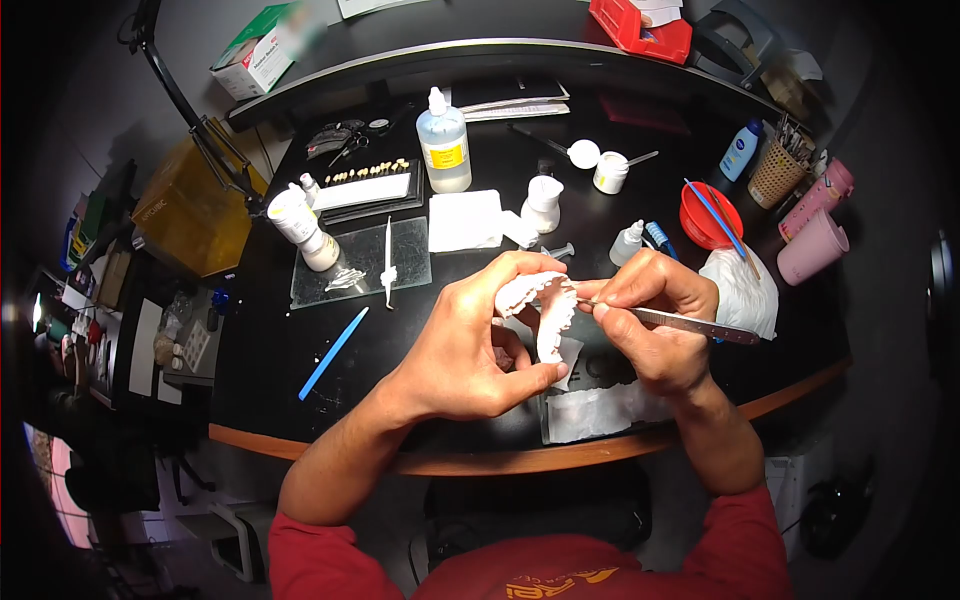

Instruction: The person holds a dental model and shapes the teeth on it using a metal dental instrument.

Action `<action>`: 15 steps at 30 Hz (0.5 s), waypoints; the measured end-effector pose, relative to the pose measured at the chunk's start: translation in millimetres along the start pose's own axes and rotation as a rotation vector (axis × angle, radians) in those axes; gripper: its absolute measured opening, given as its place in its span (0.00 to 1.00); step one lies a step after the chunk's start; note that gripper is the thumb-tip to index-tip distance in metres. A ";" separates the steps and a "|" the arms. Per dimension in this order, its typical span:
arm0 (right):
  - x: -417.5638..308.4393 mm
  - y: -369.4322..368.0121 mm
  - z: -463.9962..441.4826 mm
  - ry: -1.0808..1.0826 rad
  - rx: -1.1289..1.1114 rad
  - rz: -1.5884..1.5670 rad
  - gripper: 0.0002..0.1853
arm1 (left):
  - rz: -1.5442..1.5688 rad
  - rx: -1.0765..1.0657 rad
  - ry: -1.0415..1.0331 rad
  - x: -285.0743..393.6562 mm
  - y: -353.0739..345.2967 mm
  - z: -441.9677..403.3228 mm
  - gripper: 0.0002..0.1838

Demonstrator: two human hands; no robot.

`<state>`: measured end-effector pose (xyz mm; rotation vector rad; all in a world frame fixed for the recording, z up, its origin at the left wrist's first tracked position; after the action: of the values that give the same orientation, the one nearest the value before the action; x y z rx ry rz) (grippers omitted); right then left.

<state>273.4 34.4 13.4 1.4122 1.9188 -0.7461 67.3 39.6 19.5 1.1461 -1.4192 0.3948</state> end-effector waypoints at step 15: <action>0.0 1.2 1.1 -0.071 -0.016 -0.024 0.04 | 0.540 -0.164 0.225 -5.4 5.0 -3.3 0.38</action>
<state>274.7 33.9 12.6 1.3379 1.8861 -0.7793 64.1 46.7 17.3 0.5531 -1.5158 0.7457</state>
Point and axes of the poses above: each hand's wrist, its own z-axis away from the middle knuckle, its own y-axis out of the back of the hand, x = y × z, the point moved 3 cm from there along -z, towards the middle knuckle, and after that the axes turned 7 degrees about -z, right-handed, at the moved point
